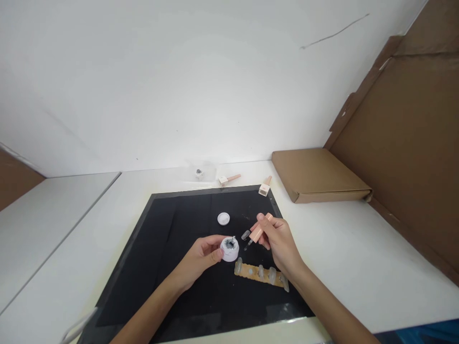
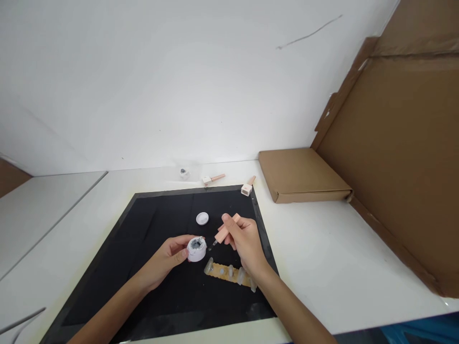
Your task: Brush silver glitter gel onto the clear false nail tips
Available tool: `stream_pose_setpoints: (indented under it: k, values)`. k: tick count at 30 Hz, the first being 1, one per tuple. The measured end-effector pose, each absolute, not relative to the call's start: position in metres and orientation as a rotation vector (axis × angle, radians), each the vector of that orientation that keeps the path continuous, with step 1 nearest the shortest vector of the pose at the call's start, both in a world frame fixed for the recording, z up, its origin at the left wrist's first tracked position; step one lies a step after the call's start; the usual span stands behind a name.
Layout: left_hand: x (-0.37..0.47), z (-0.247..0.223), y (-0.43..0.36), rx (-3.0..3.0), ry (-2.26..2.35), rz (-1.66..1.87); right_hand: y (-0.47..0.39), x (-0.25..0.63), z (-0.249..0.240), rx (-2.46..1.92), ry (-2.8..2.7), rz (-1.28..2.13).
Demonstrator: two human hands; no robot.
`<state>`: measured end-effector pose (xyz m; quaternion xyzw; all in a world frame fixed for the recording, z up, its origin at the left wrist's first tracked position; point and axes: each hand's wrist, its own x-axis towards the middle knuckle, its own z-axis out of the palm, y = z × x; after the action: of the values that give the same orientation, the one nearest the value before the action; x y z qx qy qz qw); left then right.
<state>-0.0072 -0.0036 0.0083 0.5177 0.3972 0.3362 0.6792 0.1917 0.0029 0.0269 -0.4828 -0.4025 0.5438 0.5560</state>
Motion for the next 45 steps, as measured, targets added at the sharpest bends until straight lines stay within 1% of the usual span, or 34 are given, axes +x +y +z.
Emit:
stream_pose_setpoints:
  k: [10,16,21,24,30,39,45]
  values:
    - [-0.007,0.012,-0.005,1.094,0.903,0.855,0.006,0.196,0.031,-1.141,-0.995,1.224]
    - [-0.007,0.017,-0.005,1.058,0.899,0.899,0.007,0.202,0.034,-1.17,-1.216,1.019]
    - [-0.009,0.018,-0.006,1.077,0.9,0.906,0.01,0.208,0.027,-1.261,-1.542,0.968]
    - [-0.01,0.018,-0.005,1.104,0.894,0.909,0.009,0.207,0.029,-1.208,-1.668,0.925]
    - [-0.009,0.017,-0.004,1.164,0.907,0.843,-0.002,0.196,0.04,-0.983,-1.781,0.956]
    - [-0.009,0.013,-0.002,1.239,0.9,0.762,-0.004,0.19,0.032,-0.902,-1.883,0.851]
    - [-0.009,0.014,-0.001,1.29,0.898,0.747,-0.006,0.193,0.035,-0.852,-1.939,0.725]
